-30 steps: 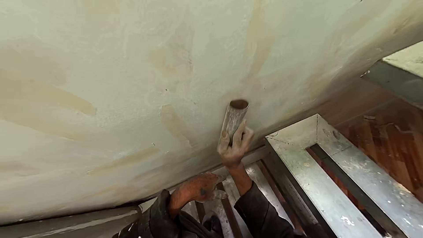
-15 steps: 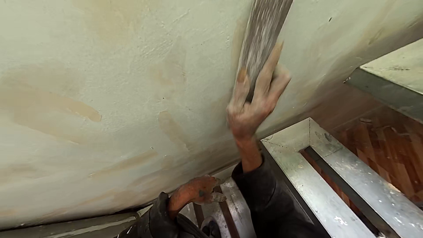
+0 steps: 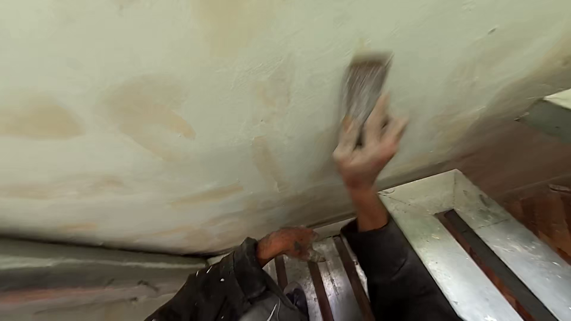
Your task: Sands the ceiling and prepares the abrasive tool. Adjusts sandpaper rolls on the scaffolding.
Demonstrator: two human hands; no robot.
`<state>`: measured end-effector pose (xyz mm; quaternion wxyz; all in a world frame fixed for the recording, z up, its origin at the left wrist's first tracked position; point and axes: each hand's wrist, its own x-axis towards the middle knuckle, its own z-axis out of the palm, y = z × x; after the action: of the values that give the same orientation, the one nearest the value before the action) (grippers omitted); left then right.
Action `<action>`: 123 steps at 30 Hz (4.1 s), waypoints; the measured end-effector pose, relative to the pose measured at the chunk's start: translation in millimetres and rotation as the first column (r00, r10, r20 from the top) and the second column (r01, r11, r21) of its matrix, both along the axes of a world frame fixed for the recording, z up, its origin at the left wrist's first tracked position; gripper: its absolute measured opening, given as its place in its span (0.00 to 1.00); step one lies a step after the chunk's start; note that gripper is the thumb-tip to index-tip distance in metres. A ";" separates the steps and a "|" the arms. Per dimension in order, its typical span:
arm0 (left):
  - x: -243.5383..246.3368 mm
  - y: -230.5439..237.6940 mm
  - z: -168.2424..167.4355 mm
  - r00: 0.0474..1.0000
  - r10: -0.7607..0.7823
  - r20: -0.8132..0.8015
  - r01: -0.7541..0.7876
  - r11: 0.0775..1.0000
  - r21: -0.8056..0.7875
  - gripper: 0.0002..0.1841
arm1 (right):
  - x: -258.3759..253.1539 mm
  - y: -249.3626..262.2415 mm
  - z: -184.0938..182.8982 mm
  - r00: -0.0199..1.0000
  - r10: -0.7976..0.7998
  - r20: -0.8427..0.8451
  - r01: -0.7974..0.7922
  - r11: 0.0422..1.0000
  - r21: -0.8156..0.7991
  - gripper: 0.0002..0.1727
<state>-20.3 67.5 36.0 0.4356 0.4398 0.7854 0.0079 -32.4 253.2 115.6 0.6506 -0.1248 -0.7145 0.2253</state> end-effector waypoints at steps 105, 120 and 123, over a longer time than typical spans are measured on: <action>3.9 43.4 63.3 0.319 0.531 -0.785 0.458 0.639 0.618 0.27 | 36.9 -36.6 -24.0 0.773 0.447 -0.451 -0.602 0.289 -0.745 0.36; -24.9 70.0 72.6 -0.085 0.589 -0.804 0.669 0.631 0.392 0.23 | 61.6 53.2 -24.3 0.571 0.818 -0.073 -0.583 0.342 -0.737 0.30; -21.9 71.2 74.9 -0.073 0.540 -0.838 0.625 0.680 0.383 0.27 | 90.2 130.2 -4.6 0.504 0.828 0.245 -0.522 0.518 -0.678 0.28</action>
<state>-42.2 138.8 110.9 -0.5090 0.4524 0.7320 -0.0215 57.8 383.3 111.0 0.2075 -0.0499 -0.7631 0.6100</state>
